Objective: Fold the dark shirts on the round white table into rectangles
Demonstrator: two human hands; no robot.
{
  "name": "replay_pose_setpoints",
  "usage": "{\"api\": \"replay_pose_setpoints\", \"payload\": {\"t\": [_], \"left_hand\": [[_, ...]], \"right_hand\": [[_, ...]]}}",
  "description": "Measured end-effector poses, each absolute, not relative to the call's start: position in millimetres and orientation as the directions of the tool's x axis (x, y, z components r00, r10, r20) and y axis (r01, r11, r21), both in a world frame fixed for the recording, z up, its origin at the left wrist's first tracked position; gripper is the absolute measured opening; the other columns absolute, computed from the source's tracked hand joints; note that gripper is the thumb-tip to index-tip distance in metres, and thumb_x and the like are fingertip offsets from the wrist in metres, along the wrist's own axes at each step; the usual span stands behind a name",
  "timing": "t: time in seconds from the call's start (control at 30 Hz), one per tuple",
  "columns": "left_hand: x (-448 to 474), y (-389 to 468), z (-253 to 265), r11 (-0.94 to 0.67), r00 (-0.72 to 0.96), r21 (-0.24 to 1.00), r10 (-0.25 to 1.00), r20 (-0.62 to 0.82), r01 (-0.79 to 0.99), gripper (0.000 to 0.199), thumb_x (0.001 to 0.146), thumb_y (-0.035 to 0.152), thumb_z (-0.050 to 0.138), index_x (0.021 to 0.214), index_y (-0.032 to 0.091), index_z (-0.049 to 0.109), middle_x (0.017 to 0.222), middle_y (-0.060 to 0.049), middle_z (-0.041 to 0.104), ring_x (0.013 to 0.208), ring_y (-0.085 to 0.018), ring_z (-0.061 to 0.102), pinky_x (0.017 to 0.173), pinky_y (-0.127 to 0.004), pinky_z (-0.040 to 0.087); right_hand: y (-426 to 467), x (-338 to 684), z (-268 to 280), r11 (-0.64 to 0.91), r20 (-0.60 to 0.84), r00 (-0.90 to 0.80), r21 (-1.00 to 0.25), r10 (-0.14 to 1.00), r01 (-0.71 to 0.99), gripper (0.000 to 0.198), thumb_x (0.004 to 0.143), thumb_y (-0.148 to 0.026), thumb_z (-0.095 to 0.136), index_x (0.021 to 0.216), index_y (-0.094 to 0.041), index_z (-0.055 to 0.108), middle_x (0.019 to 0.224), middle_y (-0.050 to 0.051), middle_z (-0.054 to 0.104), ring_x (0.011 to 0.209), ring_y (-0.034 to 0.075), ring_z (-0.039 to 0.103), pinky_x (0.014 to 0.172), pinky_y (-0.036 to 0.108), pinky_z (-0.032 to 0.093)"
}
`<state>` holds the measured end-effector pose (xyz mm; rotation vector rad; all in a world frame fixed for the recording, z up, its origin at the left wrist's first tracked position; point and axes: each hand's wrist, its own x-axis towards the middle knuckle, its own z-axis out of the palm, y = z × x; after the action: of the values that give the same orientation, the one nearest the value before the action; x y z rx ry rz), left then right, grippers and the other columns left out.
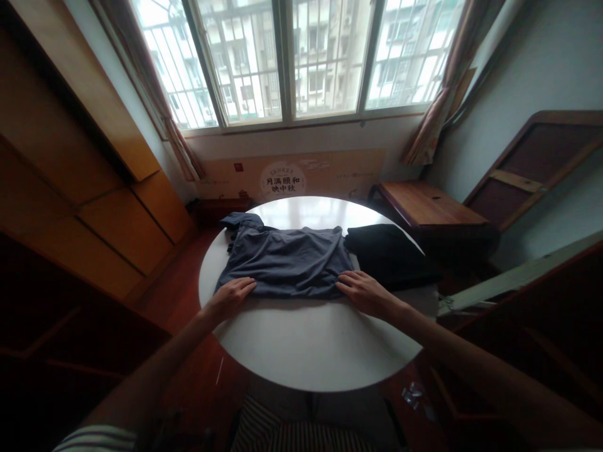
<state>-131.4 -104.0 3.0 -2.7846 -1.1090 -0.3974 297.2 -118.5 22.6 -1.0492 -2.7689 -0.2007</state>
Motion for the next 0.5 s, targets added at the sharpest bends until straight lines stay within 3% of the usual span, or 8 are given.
{"api": "replay_pose_setpoints", "payload": {"t": [0.1,0.3,0.43,0.5], "left_hand": [[-130,-103,0,-0.693,0.661,-0.009,0.683,0.312,0.721,0.037,0.087,0.002,0.048,0.117,0.015,0.066,0.120,-0.013,0.068,0.111,-0.026,0.065,0.096,-0.043,0.055],[-140,-112,1,-0.643,0.585,0.101,0.742,0.328,0.759,0.046,0.082,-0.003,0.045,0.118,0.018,0.065,0.114,-0.011,0.068,0.107,-0.023,0.066,0.093,-0.037,0.056],[-145,-117,21,-0.647,0.617,0.299,0.761,0.200,0.702,0.020,0.090,0.020,0.057,0.104,0.021,0.071,0.105,-0.007,0.069,0.093,-0.019,0.068,0.085,-0.030,0.055],[-144,-107,31,-0.604,0.575,0.386,0.793,0.201,0.697,0.020,0.093,0.034,0.056,0.094,0.021,0.072,0.099,-0.006,0.070,0.090,-0.019,0.068,0.086,-0.030,0.054]], "right_hand": [[-116,296,23,0.735,0.209,-0.725,0.042,0.656,0.677,0.030,0.083,-0.001,0.046,0.101,-0.014,0.067,0.108,0.015,0.068,0.102,0.026,0.063,0.086,0.039,0.052],[-125,313,22,0.721,0.259,-0.680,-0.119,0.686,0.682,0.036,0.080,0.004,0.041,0.098,-0.016,0.064,0.096,0.011,0.065,0.093,0.021,0.062,0.079,0.030,0.053],[-136,318,38,0.700,0.163,-0.680,-0.172,0.714,0.693,0.022,0.076,-0.002,0.050,0.078,-0.019,0.064,0.081,0.007,0.063,0.081,0.020,0.061,0.073,0.029,0.051],[-131,317,51,0.679,0.139,-0.666,-0.200,0.733,0.706,0.018,0.080,-0.008,0.052,0.077,-0.020,0.064,0.081,0.006,0.064,0.080,0.019,0.062,0.073,0.028,0.050]]}}
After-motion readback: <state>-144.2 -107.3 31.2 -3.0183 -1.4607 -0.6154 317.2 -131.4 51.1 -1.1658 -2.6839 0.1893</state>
